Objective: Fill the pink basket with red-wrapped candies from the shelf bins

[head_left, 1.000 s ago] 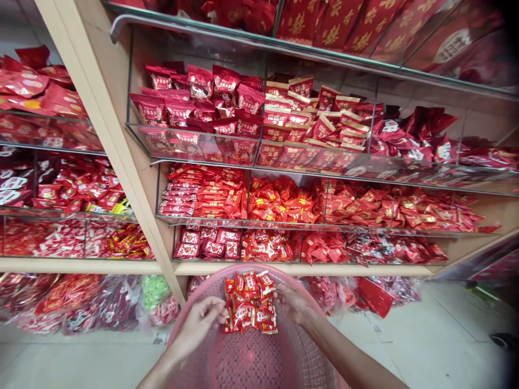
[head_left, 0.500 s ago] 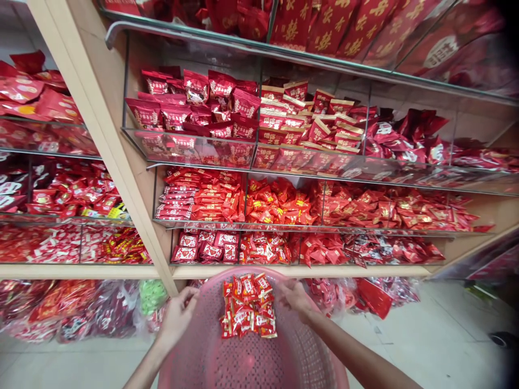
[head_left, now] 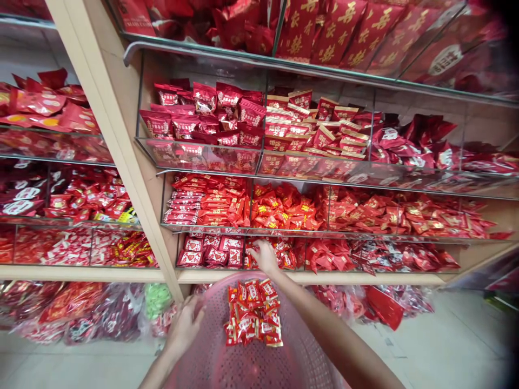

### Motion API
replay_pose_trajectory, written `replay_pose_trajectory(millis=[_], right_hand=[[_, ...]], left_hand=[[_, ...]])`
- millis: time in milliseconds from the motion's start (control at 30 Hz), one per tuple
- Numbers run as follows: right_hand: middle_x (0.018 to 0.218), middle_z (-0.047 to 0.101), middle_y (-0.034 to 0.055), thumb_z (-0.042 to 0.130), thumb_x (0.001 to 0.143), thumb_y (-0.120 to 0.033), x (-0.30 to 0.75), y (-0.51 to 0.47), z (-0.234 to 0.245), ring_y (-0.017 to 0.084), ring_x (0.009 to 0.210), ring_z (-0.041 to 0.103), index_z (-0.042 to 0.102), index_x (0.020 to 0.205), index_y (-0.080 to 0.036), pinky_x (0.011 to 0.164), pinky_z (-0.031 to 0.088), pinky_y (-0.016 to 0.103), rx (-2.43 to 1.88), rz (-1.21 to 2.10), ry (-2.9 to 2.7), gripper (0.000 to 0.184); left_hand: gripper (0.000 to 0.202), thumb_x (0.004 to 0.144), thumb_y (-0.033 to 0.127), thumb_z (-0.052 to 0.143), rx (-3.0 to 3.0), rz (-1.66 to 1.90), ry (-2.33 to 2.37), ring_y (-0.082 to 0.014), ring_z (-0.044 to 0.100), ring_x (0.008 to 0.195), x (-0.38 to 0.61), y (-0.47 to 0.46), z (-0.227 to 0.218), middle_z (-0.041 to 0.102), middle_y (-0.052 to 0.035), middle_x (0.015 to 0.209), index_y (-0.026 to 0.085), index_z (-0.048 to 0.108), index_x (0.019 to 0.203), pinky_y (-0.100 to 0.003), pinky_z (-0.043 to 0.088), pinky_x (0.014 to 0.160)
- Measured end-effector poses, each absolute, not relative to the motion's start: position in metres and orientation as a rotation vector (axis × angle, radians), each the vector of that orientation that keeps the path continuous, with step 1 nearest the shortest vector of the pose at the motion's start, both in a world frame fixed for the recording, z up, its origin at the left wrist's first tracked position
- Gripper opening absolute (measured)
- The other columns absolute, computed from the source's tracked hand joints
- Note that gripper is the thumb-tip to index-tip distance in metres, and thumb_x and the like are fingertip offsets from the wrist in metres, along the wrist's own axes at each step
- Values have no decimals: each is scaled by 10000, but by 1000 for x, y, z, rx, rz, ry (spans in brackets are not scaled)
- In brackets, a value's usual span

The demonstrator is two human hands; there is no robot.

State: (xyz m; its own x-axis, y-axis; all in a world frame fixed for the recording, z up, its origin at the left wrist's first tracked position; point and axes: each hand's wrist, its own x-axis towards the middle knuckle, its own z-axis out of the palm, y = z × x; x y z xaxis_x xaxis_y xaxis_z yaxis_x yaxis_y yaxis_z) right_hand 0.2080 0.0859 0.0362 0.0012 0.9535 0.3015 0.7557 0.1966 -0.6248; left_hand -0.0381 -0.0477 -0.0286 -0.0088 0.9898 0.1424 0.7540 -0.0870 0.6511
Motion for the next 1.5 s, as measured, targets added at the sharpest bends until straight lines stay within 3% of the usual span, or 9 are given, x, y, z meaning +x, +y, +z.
replay_pose_trajectory(millis=[167, 467, 567, 700, 833, 1000, 1333, 1500], right_hand=[[810, 648, 66, 467, 785, -240, 209, 89, 32, 163, 698, 585, 641, 770, -168, 635, 415, 254, -1581, 395, -1691, 189], [705, 627, 42, 461, 784, -378, 236, 55, 51, 136, 604, 539, 617, 742, -160, 567, 403, 232, -1317, 512, -1498, 272], [704, 620, 36, 488, 772, -397, 242, 38, 52, 135, 632, 543, 607, 753, -163, 577, 410, 228, -1263, 594, -1439, 263], [653, 604, 11, 572, 706, -396, 245, 21, 34, 129, 596, 552, 576, 728, -166, 562, 433, 233, -1233, 862, -1226, 231], [543, 591, -7, 667, 605, -329, 240, 14, 10, 127, 521, 574, 524, 639, -169, 519, 455, 231, -1290, 1286, -857, 218], [558, 614, -1, 669, 618, -195, 233, 10, -1, 116, 546, 611, 521, 646, -164, 605, 501, 226, -1311, 1564, -564, 153], [605, 577, -23, 581, 646, -94, 225, 13, -11, 156, 587, 639, 451, 697, -194, 694, 527, 337, -1287, 1560, -605, 171], [602, 536, -32, 573, 618, -112, 221, 20, -21, 136, 515, 588, 458, 695, -194, 594, 536, 356, -1332, 1362, -921, 161]], left_hand=[[216, 773, 288, 417, 1919, 818, 1797, -174, 570, 917, -38, -49, -28, 621, -45, 942, 195, 580, 880, -332, 432, 845], [221, 781, 311, 397, 1890, 795, 1772, -182, 568, 938, -36, -50, -26, 618, -52, 953, 199, 573, 855, -333, 431, 858], [276, 796, 326, 373, 1846, 749, 1793, -185, 558, 998, -36, -50, -27, 610, -72, 1031, 188, 545, 962, -329, 419, 893], [520, 802, 332, 374, 1735, 666, 1968, -189, 529, 1085, -35, -52, -28, 556, -119, 1184, 140, 319, 1282, -314, 416, 899], [473, 794, 312, 394, 1776, 404, 2071, -228, 517, 1106, -34, -55, -25, 564, -120, 1191, 173, 409, 1246, -326, 413, 879], [442, 795, 190, 346, 1875, 334, 2012, -189, 511, 1114, -37, -57, -24, 560, -99, 1206, 167, 441, 1226, -259, 403, 870], [450, 786, 167, 342, 1872, 368, 1976, -216, 532, 1074, -37, -62, -23, 592, -116, 1143, 147, 440, 1225, -284, 402, 849], [437, 785, 174, 349, 1845, 432, 1953, -213, 530, 1076, -38, -62, -24, 594, -103, 1142, 183, 451, 1210, -282, 401, 847]])
